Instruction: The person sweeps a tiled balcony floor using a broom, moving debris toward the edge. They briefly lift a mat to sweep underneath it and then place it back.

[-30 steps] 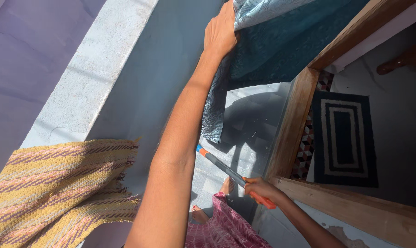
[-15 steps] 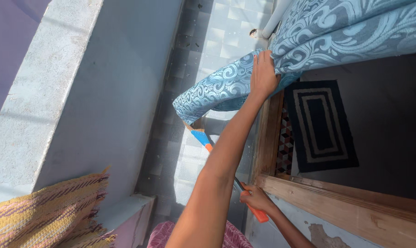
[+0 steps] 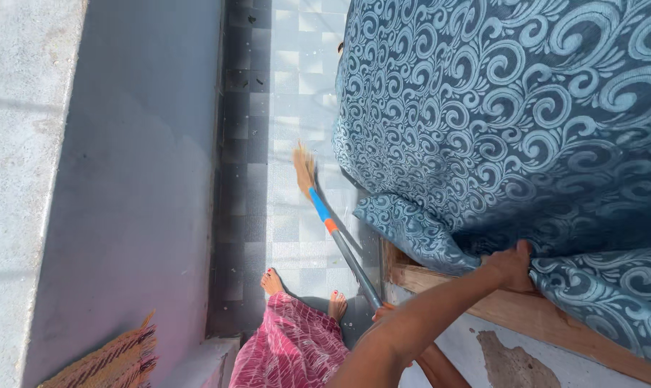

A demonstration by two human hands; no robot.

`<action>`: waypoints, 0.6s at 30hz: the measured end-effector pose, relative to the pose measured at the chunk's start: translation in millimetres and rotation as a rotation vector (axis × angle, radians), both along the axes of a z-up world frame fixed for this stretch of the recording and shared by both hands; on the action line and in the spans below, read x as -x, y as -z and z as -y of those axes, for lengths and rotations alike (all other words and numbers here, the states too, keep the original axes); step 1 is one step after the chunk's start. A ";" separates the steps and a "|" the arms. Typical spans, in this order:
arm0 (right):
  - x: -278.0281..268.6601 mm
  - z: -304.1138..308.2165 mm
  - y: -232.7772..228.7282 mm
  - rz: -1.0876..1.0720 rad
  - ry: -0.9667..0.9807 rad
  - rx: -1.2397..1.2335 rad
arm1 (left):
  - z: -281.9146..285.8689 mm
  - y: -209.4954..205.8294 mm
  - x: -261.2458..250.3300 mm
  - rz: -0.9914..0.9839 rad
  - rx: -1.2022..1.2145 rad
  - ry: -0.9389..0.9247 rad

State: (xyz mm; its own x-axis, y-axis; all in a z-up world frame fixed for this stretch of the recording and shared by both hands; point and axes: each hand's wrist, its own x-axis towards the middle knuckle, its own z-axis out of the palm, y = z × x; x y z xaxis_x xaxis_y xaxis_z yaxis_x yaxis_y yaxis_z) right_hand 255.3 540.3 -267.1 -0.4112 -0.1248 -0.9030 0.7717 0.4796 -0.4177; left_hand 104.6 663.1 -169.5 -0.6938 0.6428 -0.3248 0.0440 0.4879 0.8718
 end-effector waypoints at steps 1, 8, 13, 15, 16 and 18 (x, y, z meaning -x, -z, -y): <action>-4.0 1.8 0.0 0.041 0.041 0.031 | 9.7 -10.8 -1.7 0.013 0.088 0.052; 26.2 46.3 12.5 0.273 0.198 0.315 | 104.1 -105.5 -21.5 -0.130 0.280 0.191; 29.9 93.5 32.7 0.494 0.275 0.563 | 231.7 -140.9 -32.5 -0.593 0.354 -0.004; 29.0 102.9 36.5 0.561 0.321 0.648 | 298.0 -146.1 -27.7 -0.806 0.184 -0.344; 43.3 102.2 37.5 0.585 0.355 0.705 | 332.9 -147.7 -17.0 -0.887 0.041 -0.544; 66.4 99.8 31.5 0.656 0.416 0.801 | 399.8 -151.4 9.9 -1.032 -0.024 -0.955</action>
